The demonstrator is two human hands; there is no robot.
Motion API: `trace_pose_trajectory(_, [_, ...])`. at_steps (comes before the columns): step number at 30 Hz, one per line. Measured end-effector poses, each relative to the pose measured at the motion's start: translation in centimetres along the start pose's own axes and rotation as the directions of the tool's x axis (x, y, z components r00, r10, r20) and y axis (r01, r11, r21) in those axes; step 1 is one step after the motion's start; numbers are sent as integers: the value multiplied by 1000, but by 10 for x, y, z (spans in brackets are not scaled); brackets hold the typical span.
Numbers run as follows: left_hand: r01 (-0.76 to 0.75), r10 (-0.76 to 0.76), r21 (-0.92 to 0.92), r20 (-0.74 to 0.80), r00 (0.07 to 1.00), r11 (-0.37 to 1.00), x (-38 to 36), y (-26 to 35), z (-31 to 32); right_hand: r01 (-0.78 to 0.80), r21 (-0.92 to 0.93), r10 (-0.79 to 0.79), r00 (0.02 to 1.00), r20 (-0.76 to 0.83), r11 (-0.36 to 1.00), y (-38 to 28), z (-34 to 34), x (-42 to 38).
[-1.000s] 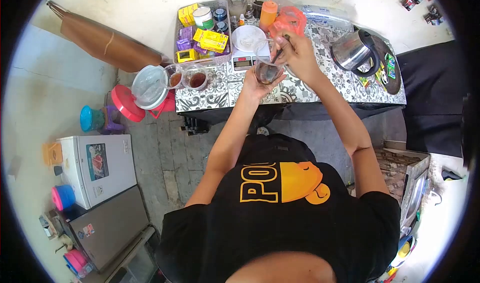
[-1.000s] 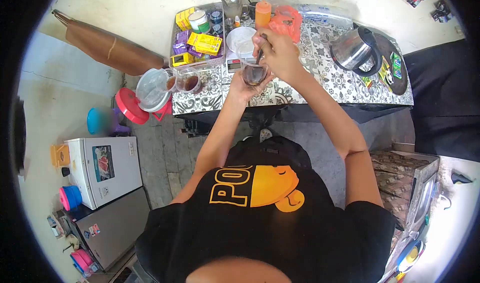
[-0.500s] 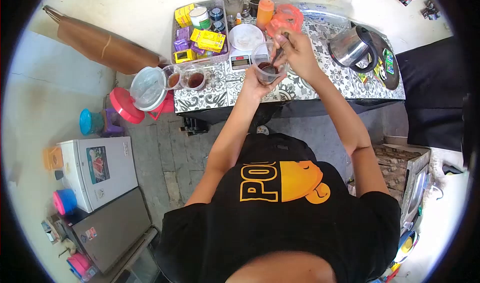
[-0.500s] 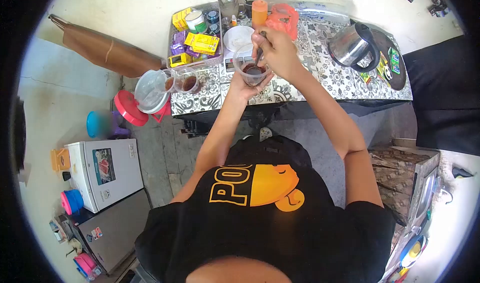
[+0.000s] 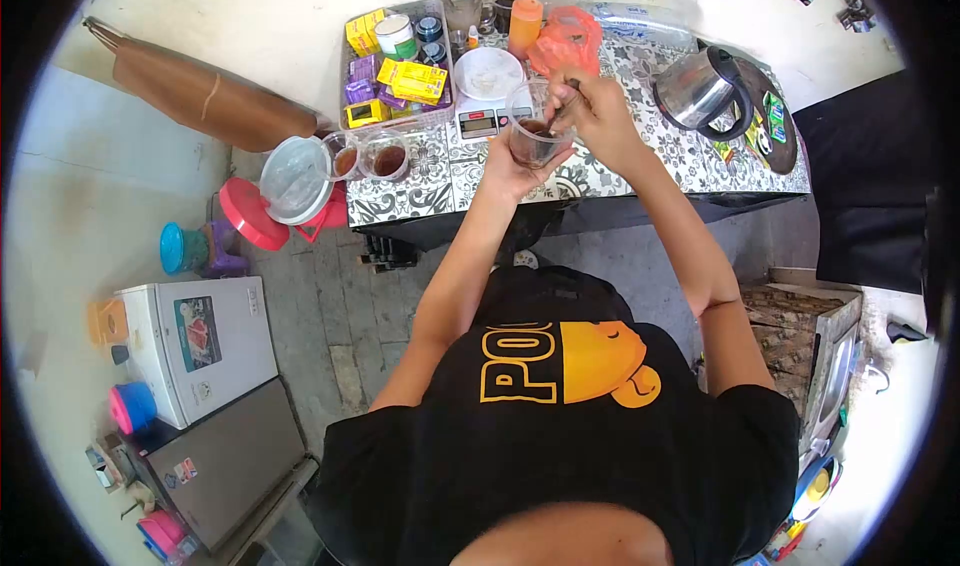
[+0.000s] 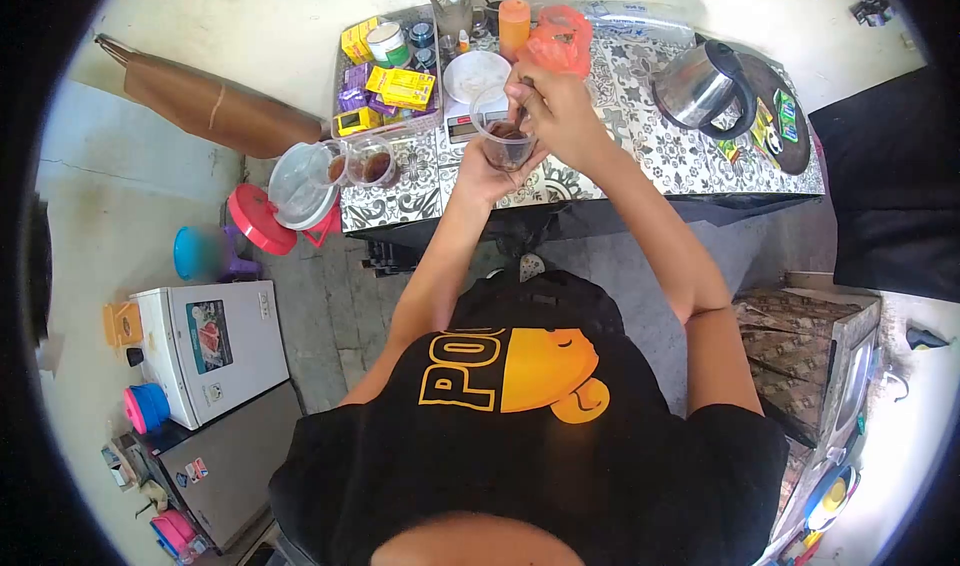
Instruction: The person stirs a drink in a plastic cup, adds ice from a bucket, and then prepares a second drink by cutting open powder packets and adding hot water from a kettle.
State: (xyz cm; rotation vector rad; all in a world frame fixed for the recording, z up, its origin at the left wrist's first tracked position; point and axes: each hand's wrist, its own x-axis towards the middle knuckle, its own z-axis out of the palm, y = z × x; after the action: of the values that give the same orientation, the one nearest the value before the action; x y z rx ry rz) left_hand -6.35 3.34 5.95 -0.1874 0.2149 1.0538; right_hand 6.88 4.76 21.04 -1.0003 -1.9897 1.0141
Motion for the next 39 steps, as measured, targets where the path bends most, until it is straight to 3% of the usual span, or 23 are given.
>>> trace_pose_trajectory(4, [28, -28, -33, -8, 1000, 999, 0, 2, -1, 1, 22, -2, 999, 43, 1000, 0, 0, -4])
trace_pose_trajectory(7, [19, -20, 50, 17, 1000, 999, -1, -2, 0, -12, 20, 11, 997, 77, 1000, 1, -3, -4])
trace_pose_trajectory(11, [-4, 7, 104, -33, 999, 995, -5, -2, 0, -68, 74, 66, 998, 20, 995, -4, -6, -7])
trace_pose_trajectory(13, [-15, 20, 116, -40, 999, 993, -6, 3, -9, 84, -8, -84, 992, -93, 996, -11, -7, -11])
trace_pose_trajectory(14, [62, -67, 44, 134, 989, 997, -5, 8, -23, 88, -7, -88, 992, -95, 996, -14, -9, -14])
trace_pose_trajectory(15, [150, -139, -13, 309, 941, 989, -10, 8, -19, 226, -156, -239, 968, -70, 962, -17, -12, -17])
trace_pose_trajectory(16, [149, -139, -9, 310, 940, 989, -12, 4, -15, 356, -296, -379, 925, -22, 886, -21, -12, -22])
trace_pose_trajectory(17, [-25, 12, 121, 100, 995, 992, -15, -3, -12, 348, -362, -366, 930, 19, 865, -26, -10, -32])
trace_pose_trajectory(18, [-166, 197, 279, -90, 976, 946, -25, -11, 3, 351, -362, -370, 929, 17, 863, -27, -6, -40])
trace_pose_trajectory(19, [-162, 203, 283, -120, 972, 945, -38, -17, 18, 402, -321, -403, 913, 65, 858, -23, -1, -48])
trace_pose_trajectory(20, [-166, 205, 285, -115, 972, 944, -36, -14, 9, 450, -277, -437, 893, 112, 849, -18, 5, -55])
trace_pose_trajectory(22, [-196, 176, 169, 130, 976, 966, -27, -4, -31, 479, -295, -460, 878, 133, 827, -6, 18, -71])
trace_pose_trajectory(23, [-171, 141, 245, 134, 981, 954, -24, 2, -45, 502, -311, -479, 864, 154, 807, -4, 22, -78])
trace_pose_trajectory(26, [-168, 145, 210, 121, 982, 963, -43, -5, -29, 599, -373, -550, 800, 240, 708, -12, 23, -94])
trace_pose_trajectory(28, [-228, 207, 265, 106, 973, 937, -43, -7, -29, 599, -368, -542, 800, 256, 711, -8, 23, -102])
trace_pose_trajectory(31, [-118, 99, 66, 239, 966, 991, -50, -13, -21, 591, -340, -544, 807, 230, 732, -11, 20, -110])
trace_pose_trajectory(39, [-143, 112, 163, 186, 976, 976, -45, -15, -32, 529, -384, -499, 847, 184, 756, -14, 15, -117])
